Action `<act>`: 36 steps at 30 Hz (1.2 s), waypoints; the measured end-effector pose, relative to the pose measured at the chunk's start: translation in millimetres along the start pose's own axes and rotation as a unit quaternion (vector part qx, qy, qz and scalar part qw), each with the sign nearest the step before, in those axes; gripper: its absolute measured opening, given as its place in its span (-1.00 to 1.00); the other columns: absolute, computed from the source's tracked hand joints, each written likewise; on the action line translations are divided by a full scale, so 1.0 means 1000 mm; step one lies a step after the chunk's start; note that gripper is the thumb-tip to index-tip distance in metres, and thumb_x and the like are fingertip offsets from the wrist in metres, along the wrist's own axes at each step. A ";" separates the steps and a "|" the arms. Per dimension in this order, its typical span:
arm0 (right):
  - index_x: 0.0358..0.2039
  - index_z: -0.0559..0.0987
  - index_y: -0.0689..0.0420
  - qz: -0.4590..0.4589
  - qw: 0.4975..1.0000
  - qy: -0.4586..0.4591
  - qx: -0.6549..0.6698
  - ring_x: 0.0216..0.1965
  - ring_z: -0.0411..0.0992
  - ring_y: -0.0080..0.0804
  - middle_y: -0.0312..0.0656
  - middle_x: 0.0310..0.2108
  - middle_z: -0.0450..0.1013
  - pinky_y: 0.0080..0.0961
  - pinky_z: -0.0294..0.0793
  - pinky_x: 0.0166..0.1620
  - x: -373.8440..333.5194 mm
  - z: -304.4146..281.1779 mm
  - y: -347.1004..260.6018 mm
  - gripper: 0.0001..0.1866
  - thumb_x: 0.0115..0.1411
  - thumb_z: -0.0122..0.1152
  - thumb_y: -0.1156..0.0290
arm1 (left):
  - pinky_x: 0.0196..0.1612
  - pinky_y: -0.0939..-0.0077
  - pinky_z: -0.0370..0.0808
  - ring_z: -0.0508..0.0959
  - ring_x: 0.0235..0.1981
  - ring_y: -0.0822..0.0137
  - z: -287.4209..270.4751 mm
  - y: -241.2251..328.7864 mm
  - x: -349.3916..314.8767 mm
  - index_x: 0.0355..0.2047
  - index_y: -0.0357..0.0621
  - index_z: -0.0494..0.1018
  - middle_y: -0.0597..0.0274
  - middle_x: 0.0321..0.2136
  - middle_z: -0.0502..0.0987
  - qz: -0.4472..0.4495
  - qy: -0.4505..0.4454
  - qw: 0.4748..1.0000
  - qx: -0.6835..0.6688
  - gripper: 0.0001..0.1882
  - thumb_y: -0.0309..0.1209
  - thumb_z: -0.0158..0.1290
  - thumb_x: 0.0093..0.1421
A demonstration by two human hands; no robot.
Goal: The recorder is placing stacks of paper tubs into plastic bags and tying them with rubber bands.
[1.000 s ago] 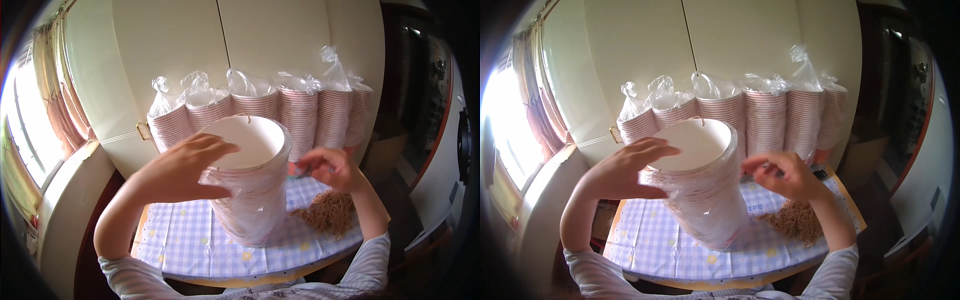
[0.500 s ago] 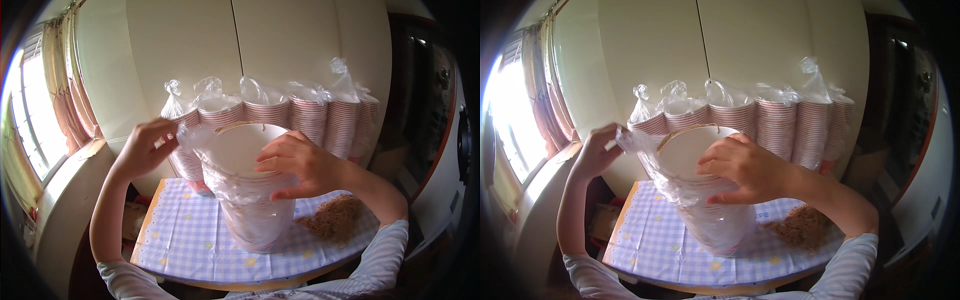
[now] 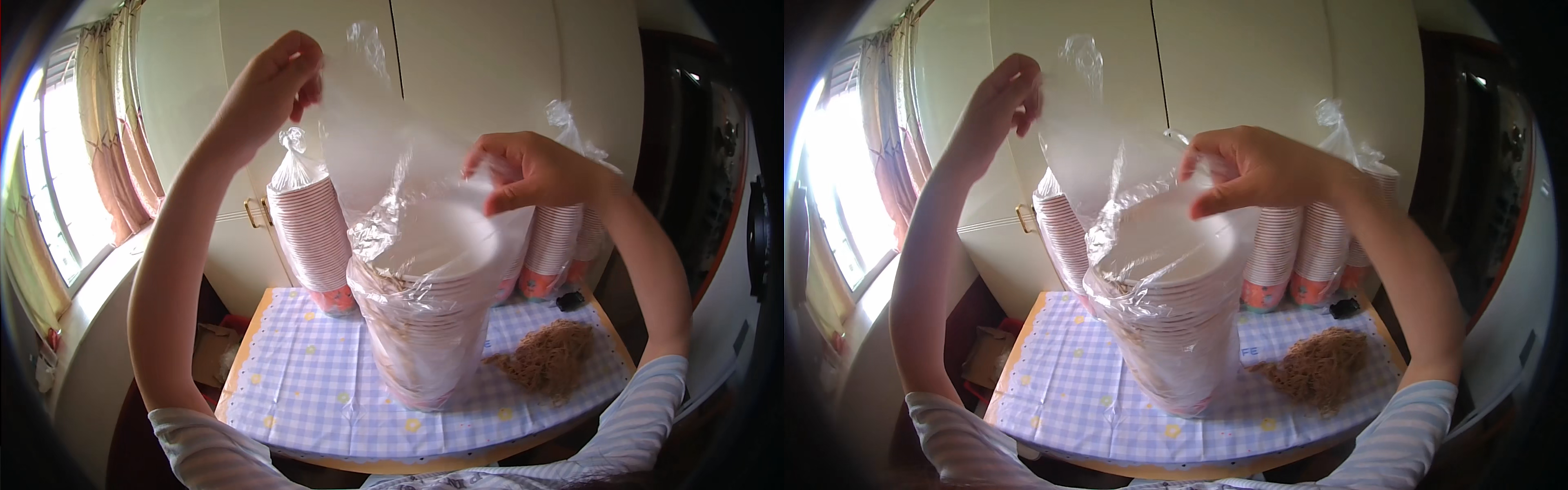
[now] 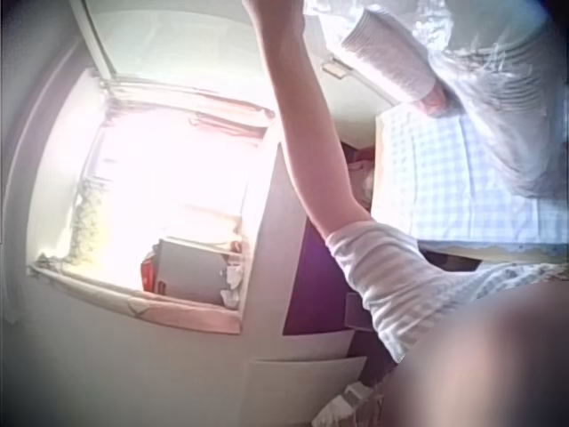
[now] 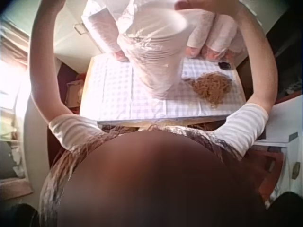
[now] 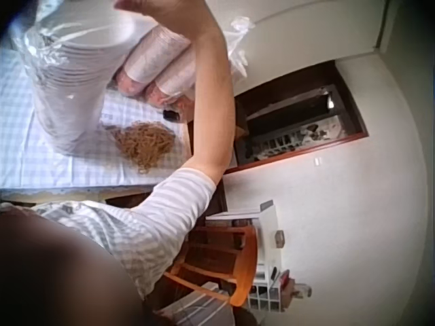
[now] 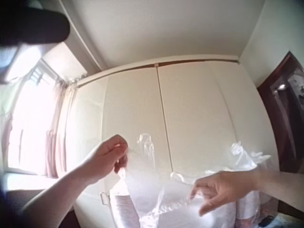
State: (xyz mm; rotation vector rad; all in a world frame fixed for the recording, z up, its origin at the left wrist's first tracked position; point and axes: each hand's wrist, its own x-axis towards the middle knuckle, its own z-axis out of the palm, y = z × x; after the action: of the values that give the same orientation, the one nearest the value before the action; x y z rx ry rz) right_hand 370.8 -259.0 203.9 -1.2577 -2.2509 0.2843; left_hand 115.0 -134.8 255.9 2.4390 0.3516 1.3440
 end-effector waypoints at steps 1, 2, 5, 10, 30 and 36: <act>-0.24 0.42 0.20 0.033 0.997 -0.056 -0.039 -0.66 0.18 -0.68 -0.45 -0.73 0.24 -0.69 0.14 -0.56 0.001 -0.011 0.004 -0.50 -0.10 0.30 0.12 | -0.58 0.73 0.19 0.24 -0.62 0.64 -0.004 0.001 0.006 -0.41 -0.03 0.27 0.44 -0.67 0.25 0.011 -0.013 1.000 0.012 -0.86 -0.29 -0.23 0.22; -0.21 0.41 0.21 0.065 0.989 -0.111 -0.078 -0.64 0.23 -0.65 -0.43 -0.70 0.29 -0.68 0.18 -0.53 0.003 -0.022 0.007 -0.46 -0.13 0.33 0.15 | -0.54 0.71 0.20 0.25 -0.58 0.62 -0.011 0.001 0.011 -0.43 -0.05 0.27 0.44 -0.63 0.25 -0.001 -0.048 0.999 0.016 -0.83 -0.26 -0.18 0.19; -0.25 0.48 0.13 0.195 0.942 -0.165 -0.219 -0.48 0.42 -0.55 -0.24 -0.53 0.47 -0.58 0.36 -0.39 0.003 -0.052 0.017 -0.60 -0.15 0.33 0.33 | -0.48 0.69 0.24 0.25 -0.56 0.60 -0.023 0.011 0.019 -0.43 -0.08 0.28 0.44 -0.61 0.25 -0.017 -0.115 0.992 0.046 -0.83 -0.27 -0.08 0.13; -0.34 0.53 0.08 0.170 0.838 0.040 -0.517 -0.24 0.37 -0.37 -0.24 -0.37 0.47 -0.42 0.33 -0.23 0.027 -0.078 0.027 -0.75 -0.13 0.20 0.41 | -0.47 0.62 0.32 0.34 -0.60 0.52 -0.041 0.001 0.037 -0.52 -0.16 0.40 0.37 -0.62 0.39 0.150 -0.106 0.922 0.340 -0.86 -0.36 0.06 0.00; -0.25 0.44 0.15 -0.311 0.901 -0.021 0.301 -0.34 0.39 -0.53 -0.26 -0.34 0.42 -0.59 0.39 -0.27 0.107 -0.062 -0.060 -0.79 0.11 0.05 0.35 | -0.08 0.54 0.36 0.37 -0.15 0.28 0.011 0.107 0.067 -0.13 -0.42 0.19 -0.02 -0.19 0.32 0.080 0.014 0.984 -0.161 -0.63 -0.42 -0.06 0.12; -0.48 0.45 0.16 -0.073 0.917 0.373 0.123 -0.57 0.31 -0.57 -0.30 -0.60 0.36 -0.60 0.33 -0.45 0.099 -0.079 -0.058 -0.88 0.12 -0.01 0.41 | 0.04 0.30 0.22 0.29 0.03 0.20 0.007 0.028 0.006 0.13 -0.09 0.03 0.04 0.03 0.23 0.000 0.028 0.995 -0.096 -0.39 -0.16 -0.06 0.14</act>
State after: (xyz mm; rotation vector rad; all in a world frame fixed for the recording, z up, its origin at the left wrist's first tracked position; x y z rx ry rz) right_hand 330.9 -214.1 329.8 -0.8552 -1.5739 0.0128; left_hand 125.5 -158.9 268.5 2.2480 0.2250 1.3802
